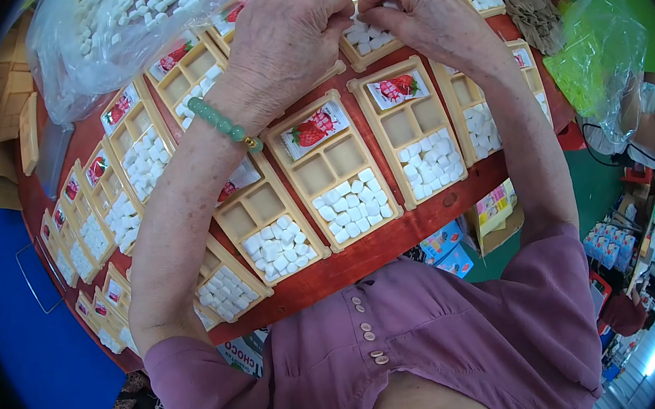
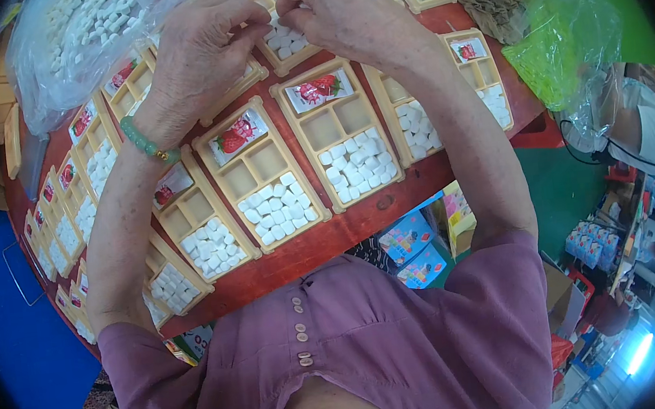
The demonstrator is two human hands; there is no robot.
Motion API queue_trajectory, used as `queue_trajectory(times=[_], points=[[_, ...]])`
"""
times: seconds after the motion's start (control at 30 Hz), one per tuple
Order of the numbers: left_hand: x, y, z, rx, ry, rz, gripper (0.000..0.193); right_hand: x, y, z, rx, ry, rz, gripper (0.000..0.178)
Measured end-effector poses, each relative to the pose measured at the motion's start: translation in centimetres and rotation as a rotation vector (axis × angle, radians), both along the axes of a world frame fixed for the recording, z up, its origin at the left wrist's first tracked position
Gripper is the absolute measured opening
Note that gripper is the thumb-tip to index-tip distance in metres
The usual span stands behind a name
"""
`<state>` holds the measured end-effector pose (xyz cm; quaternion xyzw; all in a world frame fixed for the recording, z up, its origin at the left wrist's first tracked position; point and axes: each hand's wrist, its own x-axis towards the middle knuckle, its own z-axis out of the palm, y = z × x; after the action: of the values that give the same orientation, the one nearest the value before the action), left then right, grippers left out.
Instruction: Sorting small white parts into wooden trays and preparing clear plastic packaging containers.
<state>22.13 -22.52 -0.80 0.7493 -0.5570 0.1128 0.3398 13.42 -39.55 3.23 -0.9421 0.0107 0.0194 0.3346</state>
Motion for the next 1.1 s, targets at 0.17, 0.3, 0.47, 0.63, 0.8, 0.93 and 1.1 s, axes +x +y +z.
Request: queue_trajectory(times=[0.17,0.3,0.47,0.63,0.8,0.93,1.1], points=[[-0.1,-0.1,0.1,0.027,-0.063,-0.026,0.005,0.4,0.6,0.7,-0.111,0.040,0.030,0.008],[-0.5,0.0,0.2,0.091,-0.017,-0.001,0.006,0.6,1.5,2.2,-0.130,0.076,0.046,0.009],[-0.6,0.1,-0.1,0.103,0.016,-0.033,0.008,0.6,0.9,1.6,-0.144,0.080,0.029,0.012],[-0.7,0.4,0.0,0.051,-0.042,-0.019,0.011,-0.1,-0.8,0.9,-0.019,0.031,0.032,0.015],[-0.8,0.9,0.7,0.062,-0.149,-0.025,0.013,-1.5,-1.1,0.0,0.048,0.007,-0.032,0.012],[-1.2,1.1,0.5,0.123,-0.154,-0.060,0.015,-2.3,-1.0,-1.5,-0.005,-0.130,0.067,0.011],[-1.6,1.2,0.9,0.190,-0.153,-0.058,0.019,-2.5,-0.6,-1.7,-0.090,-0.190,0.113,0.011]])
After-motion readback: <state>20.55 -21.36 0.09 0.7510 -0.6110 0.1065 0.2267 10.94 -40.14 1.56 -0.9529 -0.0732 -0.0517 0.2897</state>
